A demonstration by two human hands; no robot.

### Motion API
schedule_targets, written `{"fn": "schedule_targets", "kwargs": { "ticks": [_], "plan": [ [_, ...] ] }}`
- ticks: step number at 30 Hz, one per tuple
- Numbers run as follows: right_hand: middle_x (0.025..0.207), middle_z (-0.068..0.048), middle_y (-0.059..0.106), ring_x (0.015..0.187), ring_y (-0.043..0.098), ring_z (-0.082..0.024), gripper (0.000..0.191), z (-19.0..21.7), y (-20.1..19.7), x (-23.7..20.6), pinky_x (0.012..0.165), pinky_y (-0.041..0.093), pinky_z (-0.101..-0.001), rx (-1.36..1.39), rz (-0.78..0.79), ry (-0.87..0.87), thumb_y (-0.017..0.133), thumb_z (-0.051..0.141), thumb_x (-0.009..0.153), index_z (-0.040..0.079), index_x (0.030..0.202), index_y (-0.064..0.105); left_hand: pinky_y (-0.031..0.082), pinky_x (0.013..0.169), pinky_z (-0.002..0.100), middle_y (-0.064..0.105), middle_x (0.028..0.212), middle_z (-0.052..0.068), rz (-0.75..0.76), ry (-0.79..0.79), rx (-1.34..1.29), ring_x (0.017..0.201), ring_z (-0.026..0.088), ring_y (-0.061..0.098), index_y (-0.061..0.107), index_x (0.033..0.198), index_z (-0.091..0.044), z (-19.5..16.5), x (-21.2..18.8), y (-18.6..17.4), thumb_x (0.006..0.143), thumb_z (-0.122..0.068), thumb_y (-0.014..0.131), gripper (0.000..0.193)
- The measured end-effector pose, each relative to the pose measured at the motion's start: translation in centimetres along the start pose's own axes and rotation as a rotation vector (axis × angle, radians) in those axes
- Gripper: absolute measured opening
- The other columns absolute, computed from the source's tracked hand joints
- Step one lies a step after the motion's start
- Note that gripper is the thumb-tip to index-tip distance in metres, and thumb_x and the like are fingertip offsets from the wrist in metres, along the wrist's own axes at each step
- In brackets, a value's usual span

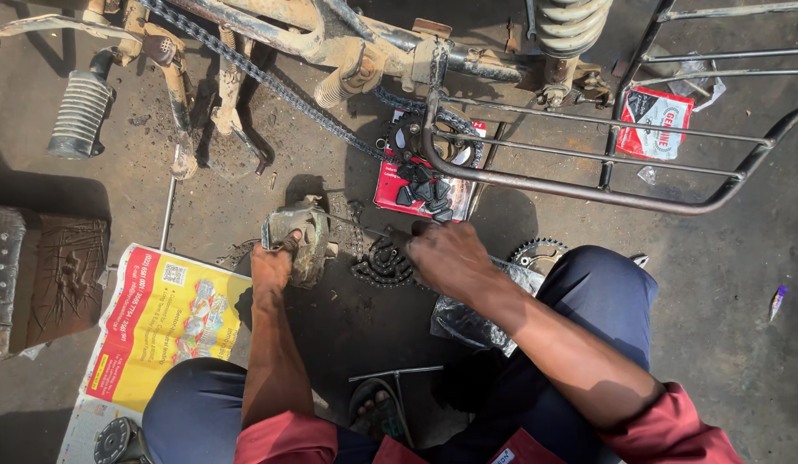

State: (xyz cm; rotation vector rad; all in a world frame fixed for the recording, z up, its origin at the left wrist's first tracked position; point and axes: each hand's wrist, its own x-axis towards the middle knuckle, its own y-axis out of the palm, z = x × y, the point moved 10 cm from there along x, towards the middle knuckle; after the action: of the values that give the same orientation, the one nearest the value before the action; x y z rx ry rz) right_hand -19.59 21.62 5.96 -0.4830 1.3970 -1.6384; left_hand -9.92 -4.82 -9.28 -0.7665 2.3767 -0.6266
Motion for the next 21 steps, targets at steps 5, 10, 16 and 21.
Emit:
{"fn": "schedule_targets", "kwargs": {
  "ticks": [5, 10, 16, 21],
  "plan": [
    [0.082, -0.014, 0.073, 0.078, 0.072, -0.035, 0.007, 1.6, -0.1, 0.9, 0.067, 0.056, -0.0521, -0.049, -0.077, -0.105, 0.07, 0.013, 0.078, 0.007, 0.081, 0.074, 0.053, 0.088, 0.039, 0.075, 0.101, 0.021, -0.07, 0.027, 0.022, 0.092, 0.03, 0.071, 0.073, 0.112, 0.005, -0.4, 0.0, -0.8, 0.085, -0.044, 0.084, 0.057],
    [0.08, -0.015, 0.073, 0.078, 0.073, -0.033, 0.01, -0.5, -0.3, 0.5, 0.068, 0.058, -0.0499, -0.017, 0.09, 0.027, 0.072, 0.012, 0.075, 0.005, 0.083, 0.073, 0.052, 0.092, 0.033, 0.077, 0.111, 0.009, -0.051, 0.009, -0.258, 0.1, 0.02, 0.071, 0.071, 0.122, -0.001, 0.3, 0.0, -0.7, 0.086, -0.034, 0.081, 0.05],
    [0.081, -0.015, 0.073, 0.076, 0.074, -0.032, 0.008, 0.4, 1.0, 2.0, 0.071, 0.058, -0.0499, 0.037, 0.127, 0.029, 0.066, 0.007, 0.084, 0.004, 0.081, 0.072, 0.051, 0.096, 0.029, 0.075, 0.116, 0.005, -0.062, 0.142, -0.532, 0.105, 0.016, 0.069, 0.067, 0.125, -0.002, -1.2, -0.7, -0.3, 0.088, -0.021, 0.08, 0.043],
    [0.088, -0.015, 0.072, 0.084, 0.072, -0.035, 0.007, 0.0, 2.1, 1.9, 0.073, 0.057, -0.053, 0.016, 0.137, 0.026, 0.071, 0.012, 0.081, 0.006, 0.085, 0.073, 0.051, 0.094, 0.031, 0.077, 0.113, 0.008, -0.009, 0.103, -0.428, 0.101, 0.017, 0.07, 0.07, 0.123, 0.0, -2.2, -0.9, 0.4, 0.09, -0.019, 0.079, 0.039]
  ]
}}
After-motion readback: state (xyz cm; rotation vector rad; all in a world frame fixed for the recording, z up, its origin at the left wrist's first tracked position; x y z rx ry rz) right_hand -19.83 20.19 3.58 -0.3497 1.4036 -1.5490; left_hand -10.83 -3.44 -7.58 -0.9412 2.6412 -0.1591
